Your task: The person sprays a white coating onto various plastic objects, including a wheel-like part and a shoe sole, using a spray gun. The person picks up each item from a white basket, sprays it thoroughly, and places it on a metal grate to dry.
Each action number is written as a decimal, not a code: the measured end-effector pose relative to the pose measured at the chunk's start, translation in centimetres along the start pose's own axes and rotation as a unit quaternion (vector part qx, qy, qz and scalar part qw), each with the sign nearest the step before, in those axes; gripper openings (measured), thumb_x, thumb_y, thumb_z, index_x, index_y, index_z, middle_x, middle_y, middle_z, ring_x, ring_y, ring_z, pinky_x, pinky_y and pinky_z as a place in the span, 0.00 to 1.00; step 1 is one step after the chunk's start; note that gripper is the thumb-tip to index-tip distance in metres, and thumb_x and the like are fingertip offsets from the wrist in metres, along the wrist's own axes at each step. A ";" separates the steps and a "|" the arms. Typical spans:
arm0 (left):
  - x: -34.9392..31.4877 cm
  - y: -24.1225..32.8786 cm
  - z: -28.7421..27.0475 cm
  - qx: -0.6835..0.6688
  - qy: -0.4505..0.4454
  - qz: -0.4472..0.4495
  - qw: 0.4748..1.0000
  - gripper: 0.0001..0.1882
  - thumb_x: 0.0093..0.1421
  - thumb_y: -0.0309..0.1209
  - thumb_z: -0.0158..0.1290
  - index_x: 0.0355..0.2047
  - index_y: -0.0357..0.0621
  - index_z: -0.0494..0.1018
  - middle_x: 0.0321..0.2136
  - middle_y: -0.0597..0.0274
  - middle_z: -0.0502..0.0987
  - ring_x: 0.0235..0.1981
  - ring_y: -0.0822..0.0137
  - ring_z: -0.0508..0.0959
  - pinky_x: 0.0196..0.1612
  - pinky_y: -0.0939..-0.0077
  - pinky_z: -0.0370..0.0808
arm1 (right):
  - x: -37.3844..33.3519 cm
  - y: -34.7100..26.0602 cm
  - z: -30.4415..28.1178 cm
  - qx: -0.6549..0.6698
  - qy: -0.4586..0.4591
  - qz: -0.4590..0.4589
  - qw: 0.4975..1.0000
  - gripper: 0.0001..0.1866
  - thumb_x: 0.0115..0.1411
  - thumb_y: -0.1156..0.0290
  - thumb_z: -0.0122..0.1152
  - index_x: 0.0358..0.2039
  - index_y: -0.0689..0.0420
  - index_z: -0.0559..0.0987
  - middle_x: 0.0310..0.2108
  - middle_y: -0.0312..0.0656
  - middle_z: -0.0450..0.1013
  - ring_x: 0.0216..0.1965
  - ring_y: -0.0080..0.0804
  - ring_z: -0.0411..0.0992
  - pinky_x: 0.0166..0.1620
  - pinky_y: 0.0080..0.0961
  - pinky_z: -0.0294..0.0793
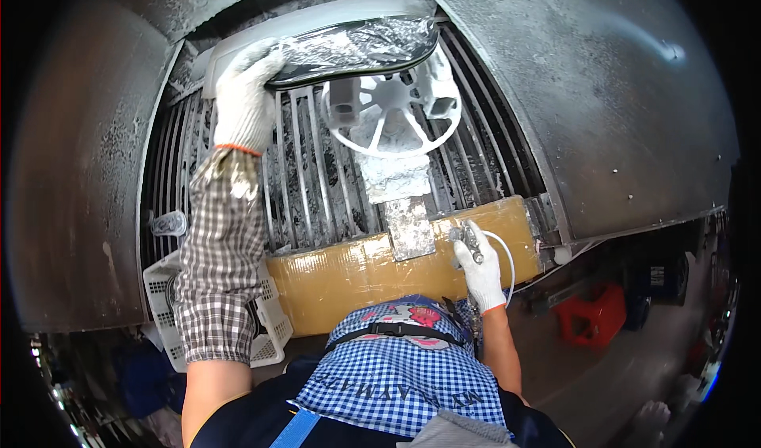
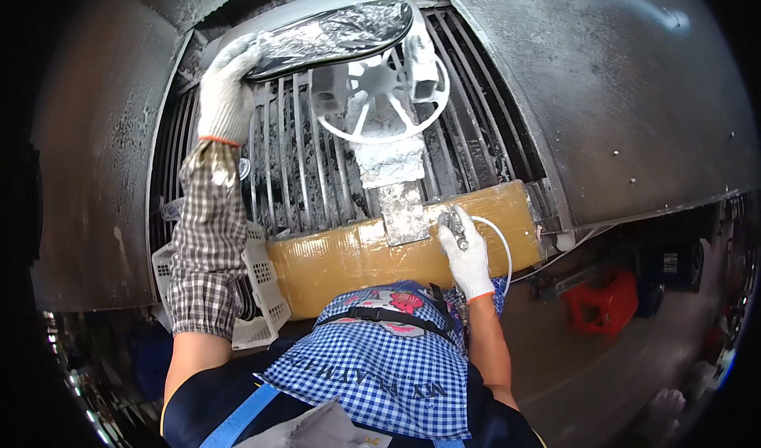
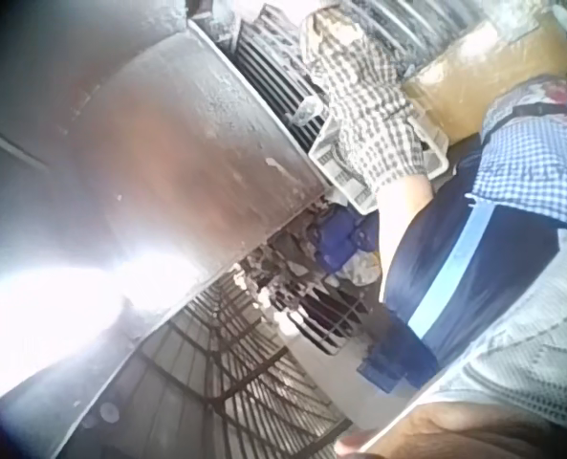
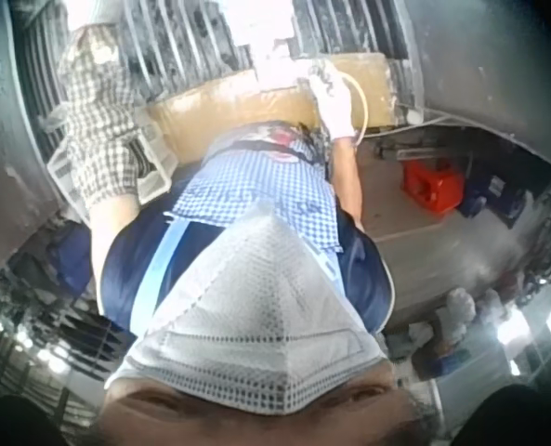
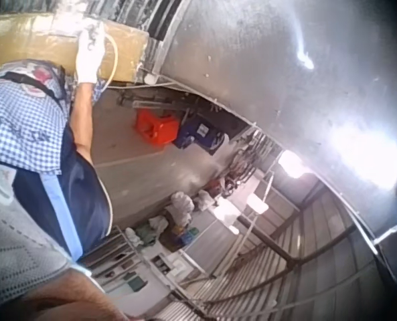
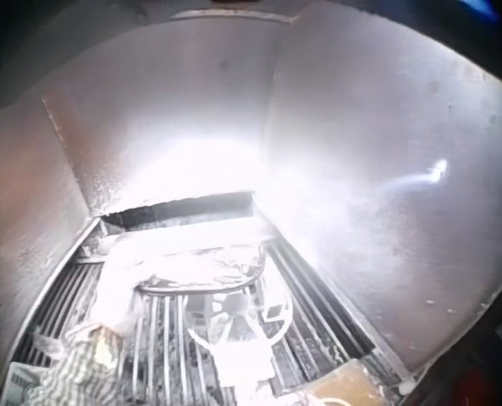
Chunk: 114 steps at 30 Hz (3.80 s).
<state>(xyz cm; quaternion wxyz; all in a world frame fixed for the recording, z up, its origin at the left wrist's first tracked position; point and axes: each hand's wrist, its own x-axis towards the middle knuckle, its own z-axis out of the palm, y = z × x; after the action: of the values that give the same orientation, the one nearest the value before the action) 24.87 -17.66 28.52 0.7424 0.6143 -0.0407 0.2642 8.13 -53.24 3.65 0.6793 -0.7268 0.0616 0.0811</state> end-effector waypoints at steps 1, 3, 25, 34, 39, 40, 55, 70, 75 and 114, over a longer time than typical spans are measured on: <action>0.7 -1.1 1.0 -0.015 -0.010 -0.026 0.999 0.17 0.62 0.15 0.59 0.52 0.26 0.79 0.47 0.47 0.84 0.46 0.61 0.84 0.56 0.69 0.81 | -0.1 0.5 -0.2 -0.003 0.008 -0.002 1.000 0.33 0.70 0.66 0.65 0.71 0.64 0.69 0.54 0.41 0.79 0.50 0.23 0.75 0.52 0.23 0.76; 2.0 -2.9 2.7 -0.032 -0.019 -0.074 0.997 0.17 0.62 0.15 0.58 0.52 0.25 0.78 0.46 0.46 0.84 0.45 0.59 0.85 0.54 0.69 0.82 | -0.4 0.9 -0.6 -0.008 0.021 0.001 1.000 0.33 0.70 0.64 0.65 0.71 0.64 0.69 0.53 0.43 0.80 0.48 0.24 0.76 0.52 0.24 0.76; 7.1 -6.9 2.1 0.390 -0.108 -0.010 0.914 0.22 0.61 0.28 0.66 0.54 0.30 0.80 0.45 0.50 0.86 0.43 0.66 0.85 0.47 0.74 0.82 | -0.4 1.7 0.0 -0.007 0.047 -0.020 0.999 0.33 0.70 0.62 0.63 0.70 0.64 0.69 0.56 0.51 0.80 0.54 0.34 0.78 0.58 0.30 0.75; 6.4 -7.0 2.3 0.481 -0.083 -0.005 0.873 0.23 0.58 0.34 0.69 0.52 0.37 0.84 0.45 0.52 0.87 0.45 0.65 0.86 0.51 0.72 0.81 | -1.1 0.7 0.0 0.031 0.013 0.018 0.999 0.33 0.72 0.67 0.61 0.73 0.66 0.66 0.66 0.50 0.73 0.63 0.32 0.72 0.64 0.28 0.71; 5.8 -6.9 2.3 0.509 -0.088 -0.002 0.856 0.23 0.59 0.36 0.67 0.52 0.35 0.84 0.47 0.50 0.87 0.46 0.63 0.86 0.54 0.70 0.80 | -1.2 0.9 0.2 0.026 0.015 0.003 1.000 0.33 0.72 0.67 0.61 0.73 0.66 0.65 0.67 0.51 0.72 0.65 0.34 0.71 0.65 0.28 0.70; 5.7 -7.2 1.6 0.481 -0.077 0.008 0.873 0.24 0.59 0.36 0.67 0.53 0.35 0.83 0.48 0.50 0.86 0.47 0.62 0.86 0.54 0.69 0.80 | -1.2 1.0 0.2 0.031 0.014 0.002 0.999 0.33 0.72 0.67 0.61 0.73 0.66 0.65 0.67 0.51 0.71 0.65 0.34 0.71 0.65 0.28 0.70; -13.5 -14.6 -3.0 -0.159 -0.038 -0.350 0.922 0.25 0.65 0.22 0.54 0.62 0.30 0.68 0.50 0.48 0.80 0.47 0.58 0.83 0.52 0.58 0.85 | -0.3 -5.7 0.8 0.033 -0.004 -0.091 0.995 0.32 0.74 0.66 0.59 0.72 0.68 0.66 0.64 0.50 0.74 0.63 0.33 0.72 0.65 0.29 0.70; -15.0 -21.8 2.9 -0.427 -0.019 -0.385 0.818 0.14 0.67 0.24 0.50 0.50 0.32 0.75 0.43 0.49 0.83 0.42 0.55 0.86 0.46 0.59 0.87 | 2.4 -20.3 6.6 0.163 -0.114 -0.299 0.933 0.31 0.69 0.76 0.63 0.70 0.70 0.69 0.63 0.50 0.74 0.64 0.35 0.73 0.67 0.31 0.70; -15.7 -24.7 1.6 -0.119 -0.191 -0.088 0.970 0.12 0.69 0.27 0.48 0.46 0.34 0.77 0.37 0.53 0.82 0.33 0.59 0.84 0.33 0.66 0.83 | 2.2 -21.8 7.8 0.183 -0.138 -0.278 0.933 0.28 0.70 0.78 0.55 0.69 0.71 0.70 0.65 0.52 0.73 0.64 0.33 0.72 0.69 0.31 0.67; -15.0 -20.1 3.7 -0.300 -0.016 -0.388 0.871 0.14 0.72 0.29 0.50 0.51 0.31 0.75 0.46 0.42 0.83 0.45 0.50 0.85 0.51 0.54 0.85 | 5.7 -18.6 5.0 0.205 0.019 -0.258 0.944 0.23 0.74 0.76 0.56 0.68 0.68 0.72 0.46 0.40 0.80 0.38 0.17 0.75 0.41 0.17 0.76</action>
<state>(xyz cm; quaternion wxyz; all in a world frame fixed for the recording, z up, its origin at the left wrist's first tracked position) 21.87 -28.39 5.73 0.9329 0.3328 0.1117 -0.0800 17.26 -46.83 20.33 0.8101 -0.5639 -0.0999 -0.1253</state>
